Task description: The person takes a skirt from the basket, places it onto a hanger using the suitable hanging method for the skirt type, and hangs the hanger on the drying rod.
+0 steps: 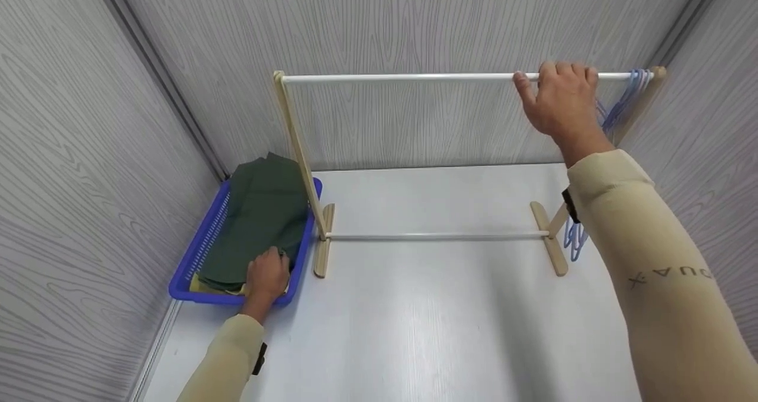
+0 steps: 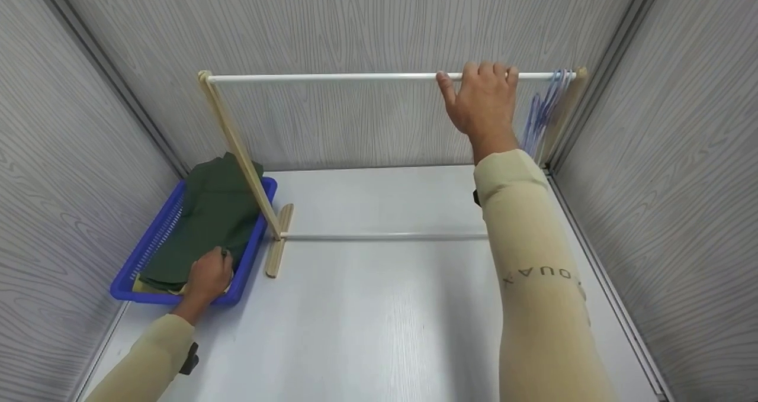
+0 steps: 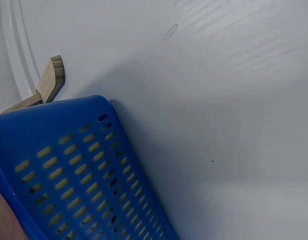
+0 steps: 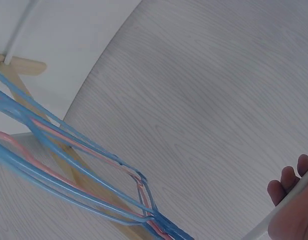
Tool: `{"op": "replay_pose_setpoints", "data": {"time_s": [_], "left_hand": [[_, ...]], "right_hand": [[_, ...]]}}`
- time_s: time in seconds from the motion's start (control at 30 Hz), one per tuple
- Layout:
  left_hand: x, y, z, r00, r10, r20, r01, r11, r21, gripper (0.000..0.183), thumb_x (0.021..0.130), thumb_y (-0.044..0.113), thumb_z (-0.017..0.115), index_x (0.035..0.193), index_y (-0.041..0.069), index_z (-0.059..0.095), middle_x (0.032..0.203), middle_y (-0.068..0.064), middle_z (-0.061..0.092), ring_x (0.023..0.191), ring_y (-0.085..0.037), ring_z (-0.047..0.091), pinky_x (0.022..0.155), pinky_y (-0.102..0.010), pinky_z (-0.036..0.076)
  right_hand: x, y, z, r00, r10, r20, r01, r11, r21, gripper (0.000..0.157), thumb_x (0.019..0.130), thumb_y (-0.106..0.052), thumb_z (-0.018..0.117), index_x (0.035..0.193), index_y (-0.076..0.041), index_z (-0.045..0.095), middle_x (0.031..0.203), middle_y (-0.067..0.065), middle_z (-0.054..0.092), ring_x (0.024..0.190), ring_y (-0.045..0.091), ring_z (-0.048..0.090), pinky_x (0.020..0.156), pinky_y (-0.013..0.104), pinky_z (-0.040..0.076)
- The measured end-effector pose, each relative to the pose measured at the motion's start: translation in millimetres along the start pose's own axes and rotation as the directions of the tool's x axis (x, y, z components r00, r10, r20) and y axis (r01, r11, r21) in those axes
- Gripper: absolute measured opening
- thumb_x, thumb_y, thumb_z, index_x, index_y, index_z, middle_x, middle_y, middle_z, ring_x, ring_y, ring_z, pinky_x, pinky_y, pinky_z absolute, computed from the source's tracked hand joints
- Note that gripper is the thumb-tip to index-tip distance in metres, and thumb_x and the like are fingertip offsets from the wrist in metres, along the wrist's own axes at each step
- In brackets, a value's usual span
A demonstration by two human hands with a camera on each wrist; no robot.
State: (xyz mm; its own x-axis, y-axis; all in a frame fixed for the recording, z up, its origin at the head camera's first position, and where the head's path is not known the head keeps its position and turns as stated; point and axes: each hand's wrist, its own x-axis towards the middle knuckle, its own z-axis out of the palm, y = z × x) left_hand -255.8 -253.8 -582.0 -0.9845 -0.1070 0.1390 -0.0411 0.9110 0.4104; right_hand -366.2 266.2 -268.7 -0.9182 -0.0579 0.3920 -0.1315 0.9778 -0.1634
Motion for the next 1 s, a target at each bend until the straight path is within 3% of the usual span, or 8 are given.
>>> {"op": "replay_pose_setpoints", "data": {"time_s": [0.27,0.43,0.7,1.0], "left_hand": [[-1.1,-1.2,0.6,0.997,0.024,-0.07,-0.024,1.0,-0.003,0.028,0.101,0.017,0.045,0.09,-0.007,0.055,0.083,-0.026,0.061,0.087,-0.047,0.062,0.08,-0.058,0.043],[-2.0,-1.1,3.4,0.987,0.03,-0.161,-0.03,1.0,0.007,0.028,0.1,0.017,0.047,0.089,-0.007,0.056,0.081,-0.025,0.059,0.082,-0.045,0.06,0.076,-0.054,0.04],[-3.4,7.0,-12.7,0.955,0.059,-0.289,-0.059,0.998,0.006,0.024,0.098,0.015,0.053,0.083,-0.002,0.049,0.074,-0.018,0.048,0.074,-0.038,0.048,0.071,-0.047,0.032],[9.5,43.2,-42.1,0.896,0.139,-0.422,-0.156,0.988,-0.005,0.022,0.096,0.012,0.055,0.082,-0.004,0.048,0.075,-0.017,0.046,0.074,-0.036,0.045,0.071,-0.045,0.031]], "right_hand": [[-0.8,-0.7,1.6,1.0,0.007,0.012,-0.007,1.0,-0.011,0.081,0.101,-0.065,0.014,0.115,0.006,0.049,0.12,0.031,0.052,0.129,0.052,0.038,0.113,0.063,0.014],[-1.4,-0.4,0.5,1.0,0.009,0.013,-0.008,1.0,-0.015,0.08,0.101,-0.064,0.014,0.114,0.006,0.048,0.12,0.031,0.052,0.128,0.051,0.038,0.112,0.063,0.015],[-2.7,-2.9,-1.6,1.0,0.002,0.009,-0.001,1.0,-0.017,0.075,0.102,-0.063,0.016,0.113,0.005,0.048,0.118,0.029,0.051,0.127,0.05,0.039,0.11,0.062,0.017],[-5.1,-0.2,-2.5,1.0,0.015,0.021,-0.014,1.0,-0.01,0.076,0.102,-0.063,0.016,0.116,0.005,0.047,0.124,0.03,0.051,0.132,0.049,0.036,0.113,0.062,0.013]]}}
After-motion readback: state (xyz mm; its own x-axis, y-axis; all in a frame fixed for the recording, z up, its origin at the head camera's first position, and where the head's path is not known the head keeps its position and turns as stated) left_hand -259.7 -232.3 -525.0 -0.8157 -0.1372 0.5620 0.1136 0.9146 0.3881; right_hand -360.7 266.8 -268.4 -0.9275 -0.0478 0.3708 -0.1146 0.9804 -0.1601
